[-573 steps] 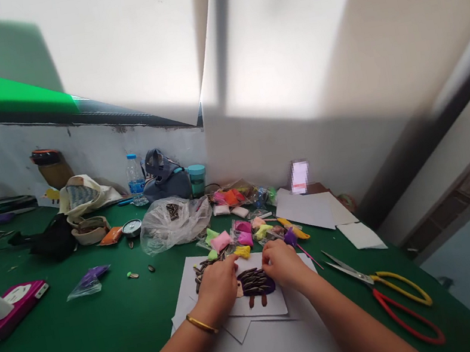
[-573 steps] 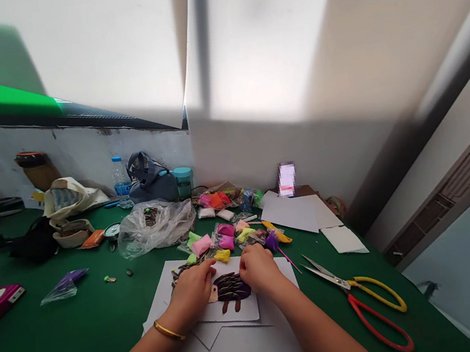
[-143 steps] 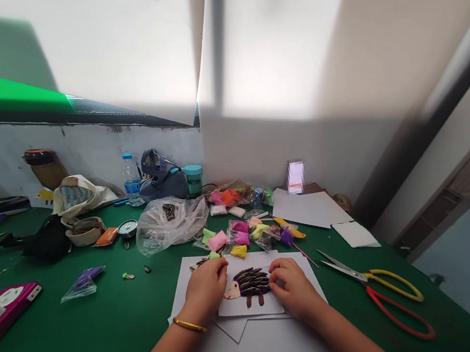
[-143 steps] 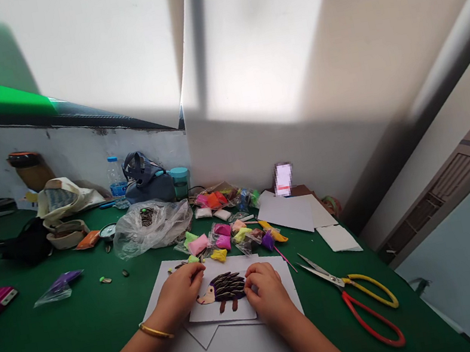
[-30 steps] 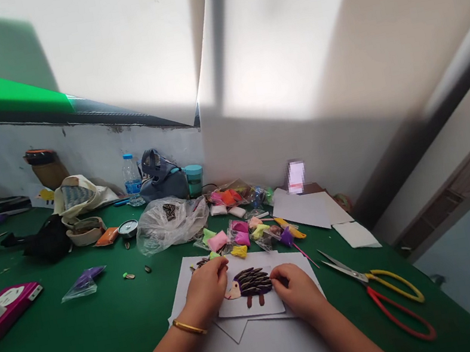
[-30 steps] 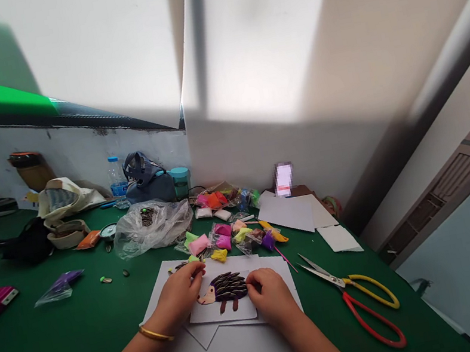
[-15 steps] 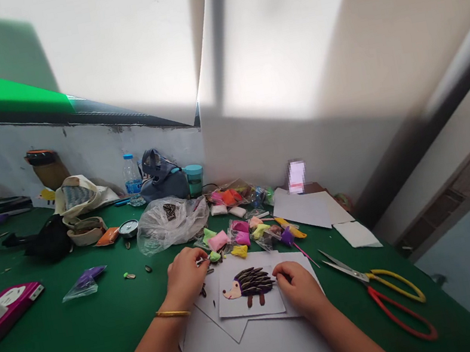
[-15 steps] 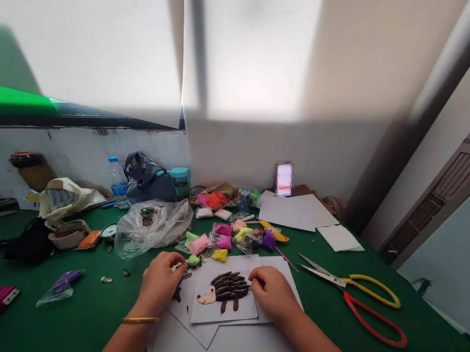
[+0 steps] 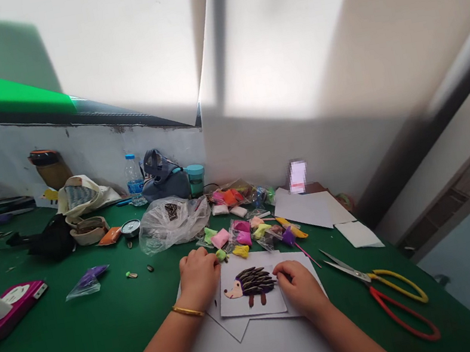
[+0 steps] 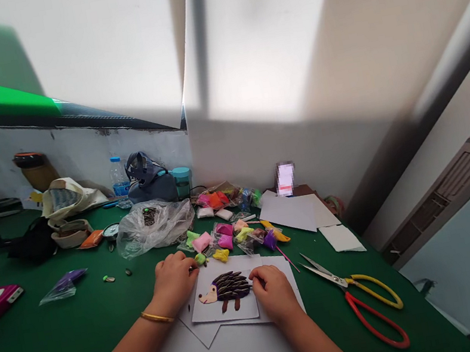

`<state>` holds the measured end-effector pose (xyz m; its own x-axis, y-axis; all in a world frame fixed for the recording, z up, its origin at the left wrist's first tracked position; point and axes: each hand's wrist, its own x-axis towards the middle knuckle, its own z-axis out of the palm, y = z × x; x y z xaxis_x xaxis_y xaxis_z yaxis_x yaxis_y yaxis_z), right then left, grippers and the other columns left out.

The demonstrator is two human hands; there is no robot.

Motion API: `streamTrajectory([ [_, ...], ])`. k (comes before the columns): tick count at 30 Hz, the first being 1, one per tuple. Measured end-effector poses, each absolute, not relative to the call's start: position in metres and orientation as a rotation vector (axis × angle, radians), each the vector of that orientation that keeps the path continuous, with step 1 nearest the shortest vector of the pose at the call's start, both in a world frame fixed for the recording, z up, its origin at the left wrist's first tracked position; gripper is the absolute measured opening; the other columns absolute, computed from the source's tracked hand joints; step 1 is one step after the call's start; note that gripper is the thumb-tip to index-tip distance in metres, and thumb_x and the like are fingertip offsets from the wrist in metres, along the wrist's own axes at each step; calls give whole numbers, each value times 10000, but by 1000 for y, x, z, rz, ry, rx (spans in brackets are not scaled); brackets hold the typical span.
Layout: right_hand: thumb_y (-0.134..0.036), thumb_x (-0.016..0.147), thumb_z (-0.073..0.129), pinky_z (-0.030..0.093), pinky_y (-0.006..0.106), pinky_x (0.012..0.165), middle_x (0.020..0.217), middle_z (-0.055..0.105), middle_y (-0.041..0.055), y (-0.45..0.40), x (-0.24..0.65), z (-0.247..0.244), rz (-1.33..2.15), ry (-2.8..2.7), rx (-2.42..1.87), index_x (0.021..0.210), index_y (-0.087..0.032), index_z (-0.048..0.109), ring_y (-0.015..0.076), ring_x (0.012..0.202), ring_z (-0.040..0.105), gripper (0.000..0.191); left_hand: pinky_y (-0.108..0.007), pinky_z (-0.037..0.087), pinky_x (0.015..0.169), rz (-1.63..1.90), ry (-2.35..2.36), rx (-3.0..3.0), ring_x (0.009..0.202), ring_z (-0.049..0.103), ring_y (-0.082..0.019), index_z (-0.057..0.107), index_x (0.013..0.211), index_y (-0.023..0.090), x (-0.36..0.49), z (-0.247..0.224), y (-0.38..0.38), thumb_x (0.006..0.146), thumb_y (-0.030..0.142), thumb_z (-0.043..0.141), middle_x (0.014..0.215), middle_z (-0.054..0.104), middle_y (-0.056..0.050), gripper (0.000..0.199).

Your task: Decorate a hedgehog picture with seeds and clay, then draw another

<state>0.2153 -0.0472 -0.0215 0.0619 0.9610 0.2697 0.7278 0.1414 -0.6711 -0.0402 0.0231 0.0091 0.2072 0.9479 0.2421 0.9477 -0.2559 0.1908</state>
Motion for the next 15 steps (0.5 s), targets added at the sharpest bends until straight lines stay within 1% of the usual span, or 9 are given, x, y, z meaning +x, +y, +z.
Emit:
streamTrajectory([
  [6,-253,846,459,479,350,814,927,705,74,-46,216,-21,417,-1684,-1627,865,-217,695,248,940,623,240,-407,328,856,539,1896,2546,951,560,-261,705,832,231,-35,10,18,910,241,516,918,648,-75,204],
  [10,-280,874,450,479,366,840,950,705,82,-47,215,-20,390,-1652,-1604,886,-217,694,252,958,619,252,-379,348,848,699,1846,2479,918,590,-239,683,854,224,-35,15,19,933,246,480,897,673,-67,218],
  [15,-331,920,457,483,373,870,968,708,84,-48,210,-16,384,-1632,-1487,942,-223,701,249,974,621,267,-298,415,730,939,1485,2247,766,609,-179,638,806,215,-22,17,11,900,259,500,793,684,-18,173],
])
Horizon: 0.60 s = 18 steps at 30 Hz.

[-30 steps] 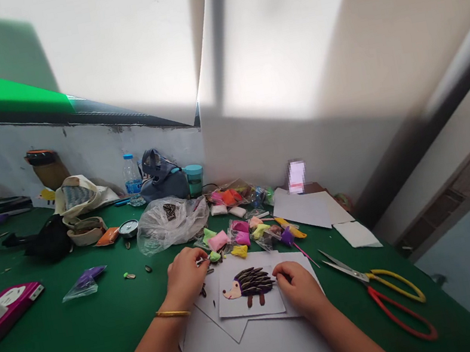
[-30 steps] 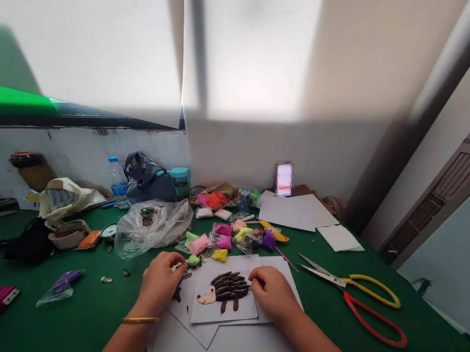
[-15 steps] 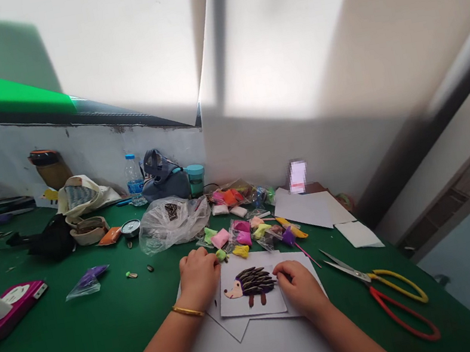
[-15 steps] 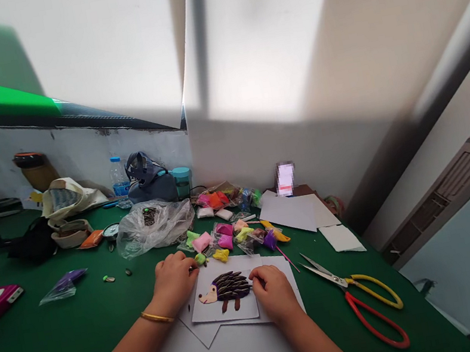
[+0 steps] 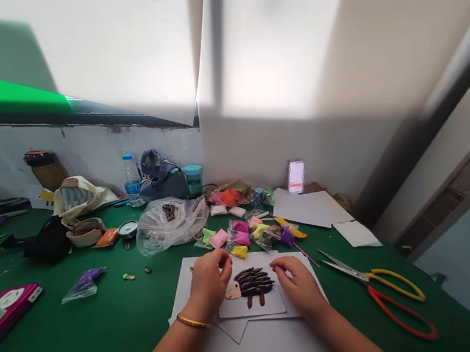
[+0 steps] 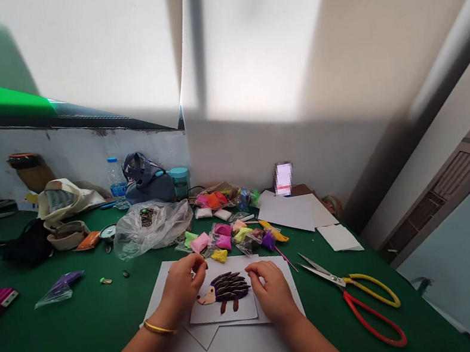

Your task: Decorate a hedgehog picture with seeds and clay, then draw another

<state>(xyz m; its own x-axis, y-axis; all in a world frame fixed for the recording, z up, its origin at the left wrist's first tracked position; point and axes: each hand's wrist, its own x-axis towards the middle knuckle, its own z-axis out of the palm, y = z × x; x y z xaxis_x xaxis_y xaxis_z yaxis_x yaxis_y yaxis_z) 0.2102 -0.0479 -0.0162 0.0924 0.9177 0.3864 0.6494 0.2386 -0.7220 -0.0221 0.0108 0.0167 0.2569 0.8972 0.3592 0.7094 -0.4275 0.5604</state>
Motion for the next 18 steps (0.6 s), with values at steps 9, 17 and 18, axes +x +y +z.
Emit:
streamTrajectory([
  [9,-350,870,612,502,318,837,911,695,51,-53,199,-6,673,-1613,-1253,872,-227,718,211,897,642,163,-218,466,551,861,1021,1880,551,618,-113,636,824,201,17,15,-24,909,335,536,763,714,2,187],
  [17,-446,865,563,477,308,783,856,665,45,-47,206,-10,696,-1378,-1384,857,-198,640,211,835,595,260,-322,475,876,942,1238,2214,955,667,-213,700,983,228,0,11,-7,922,255,532,1022,741,-48,181],
  [18,-447,866,550,471,306,777,857,664,42,-46,207,-10,681,-1367,-1427,861,-199,636,212,837,591,263,-341,459,903,924,1311,2265,993,656,-223,698,1021,233,-4,9,-3,925,231,521,1064,736,-52,201],
])
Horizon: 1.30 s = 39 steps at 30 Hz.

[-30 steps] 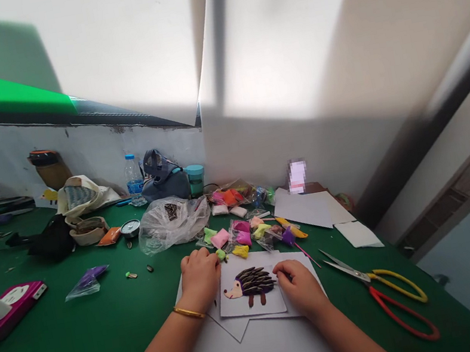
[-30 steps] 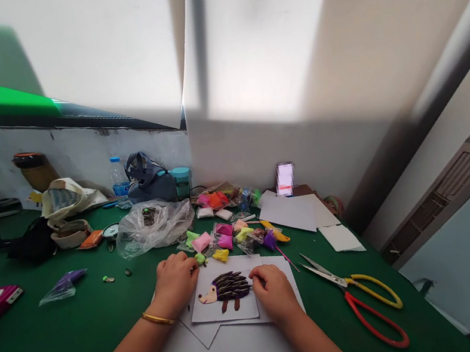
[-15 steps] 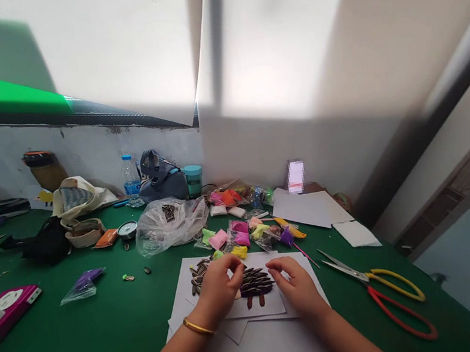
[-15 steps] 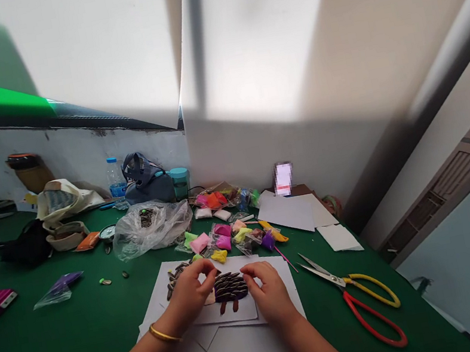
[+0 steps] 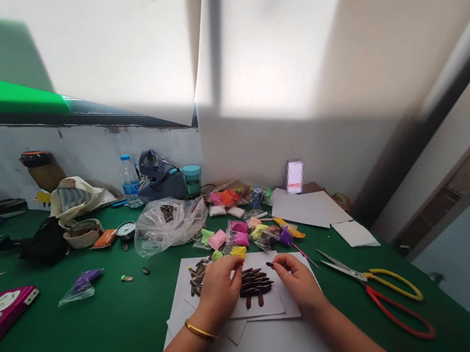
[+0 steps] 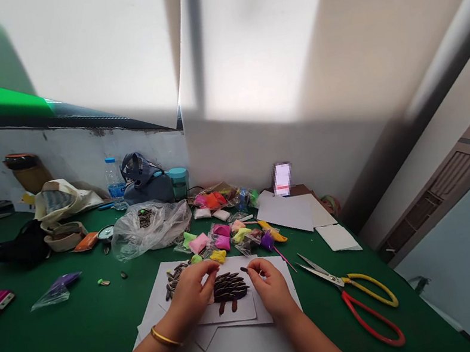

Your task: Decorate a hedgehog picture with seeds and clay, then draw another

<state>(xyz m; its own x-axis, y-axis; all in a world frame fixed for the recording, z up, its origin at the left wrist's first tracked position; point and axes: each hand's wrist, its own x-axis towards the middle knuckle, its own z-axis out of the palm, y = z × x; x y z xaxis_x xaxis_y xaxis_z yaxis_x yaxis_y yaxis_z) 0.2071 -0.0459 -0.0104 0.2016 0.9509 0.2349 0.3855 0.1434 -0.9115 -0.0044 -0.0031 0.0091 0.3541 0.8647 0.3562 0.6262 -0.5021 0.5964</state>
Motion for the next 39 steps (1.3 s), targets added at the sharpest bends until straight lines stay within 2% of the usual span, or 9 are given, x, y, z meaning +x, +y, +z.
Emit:
streamTrajectory([
  [6,-452,888,467,458,295,692,852,678,37,-43,214,-16,595,-1432,-1637,856,-216,618,215,796,602,282,-383,416,931,605,1614,2344,1093,621,-253,661,1170,243,-23,2,11,911,134,499,1152,710,-61,325],
  [12,-381,900,442,461,365,884,1158,683,64,-43,218,-20,528,-1511,-1707,907,-242,605,253,1061,619,214,-351,408,847,436,1644,2408,1007,618,-242,668,1143,264,-22,3,11,936,160,480,1015,710,-57,298],
  [16,-387,914,435,470,374,913,1248,649,66,-43,217,-24,609,-1473,-1643,885,-250,560,253,1136,602,187,-342,404,832,449,1614,2439,996,612,-241,685,1116,282,-22,-1,13,935,186,506,1002,708,-51,272],
  [19,-414,914,449,475,383,927,1239,639,90,-42,213,-26,663,-1451,-1565,881,-239,559,257,1125,605,209,-339,401,853,468,1595,2407,1030,607,-234,686,1121,289,-23,-4,15,932,196,523,1049,714,-40,266],
  [25,-455,931,438,479,386,922,1145,665,107,-42,207,-25,717,-1417,-1458,1011,-219,585,256,1067,621,289,-360,384,902,434,1611,2347,1100,594,-236,695,1117,300,-23,-2,16,887,161,569,1139,702,-28,297],
  [32,-443,926,423,488,365,835,1063,657,90,-38,208,-27,658,-1428,-1542,993,-223,570,248,983,634,273,-420,355,940,341,1667,2449,1114,567,-275,708,1099,292,-21,4,13,877,198,586,1103,681,-58,270],
  [39,-417,926,382,437,321,679,885,670,34,-35,208,-23,614,-1476,-1724,940,-248,551,226,801,621,239,-414,349,922,257,1625,2439,1088,586,-277,710,1036,259,-20,11,18,841,205,617,1056,707,-67,223],
])
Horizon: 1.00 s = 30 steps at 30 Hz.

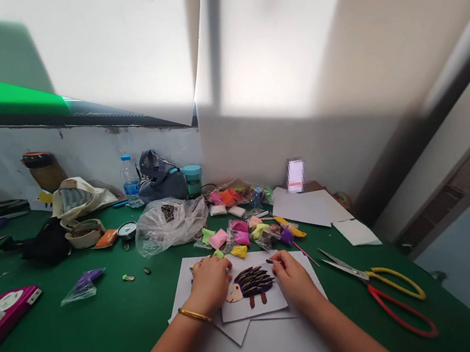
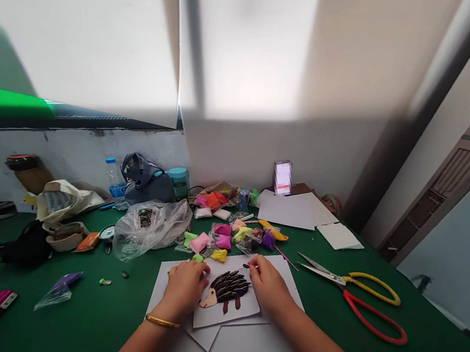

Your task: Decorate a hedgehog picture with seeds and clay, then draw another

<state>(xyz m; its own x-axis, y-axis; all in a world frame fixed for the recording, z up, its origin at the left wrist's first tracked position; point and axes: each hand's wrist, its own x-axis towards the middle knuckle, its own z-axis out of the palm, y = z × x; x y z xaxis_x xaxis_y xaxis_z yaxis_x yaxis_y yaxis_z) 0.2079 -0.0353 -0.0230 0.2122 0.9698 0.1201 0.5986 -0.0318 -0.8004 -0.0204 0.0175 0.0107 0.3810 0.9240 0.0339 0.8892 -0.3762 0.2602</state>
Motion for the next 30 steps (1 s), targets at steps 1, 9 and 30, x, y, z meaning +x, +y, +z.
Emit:
streamTrajectory([
  [1,-416,925,381,430,317,672,874,670,30,-35,208,-22,613,-1481,-1729,931,-250,545,225,793,618,233,-415,348,917,261,1623,2437,1076,590,-277,711,1025,254,-20,11,18,842,205,614,1042,711,-65,213],
  [9,-422,926,373,415,293,647,852,680,17,-37,207,-23,643,-1499,-1697,895,-256,503,211,761,615,213,-399,346,886,329,1674,2455,1052,558,-266,717,871,244,-19,7,17,839,205,623,1015,669,-61,107],
  [30,-461,937,416,440,290,613,798,628,13,-46,207,-20,682,-1470,-1515,903,-237,524,190,691,570,251,-326,355,772,489,1470,2374,907,622,-214,652,864,215,-23,9,18,902,172,515,889,698,-26,148],
])
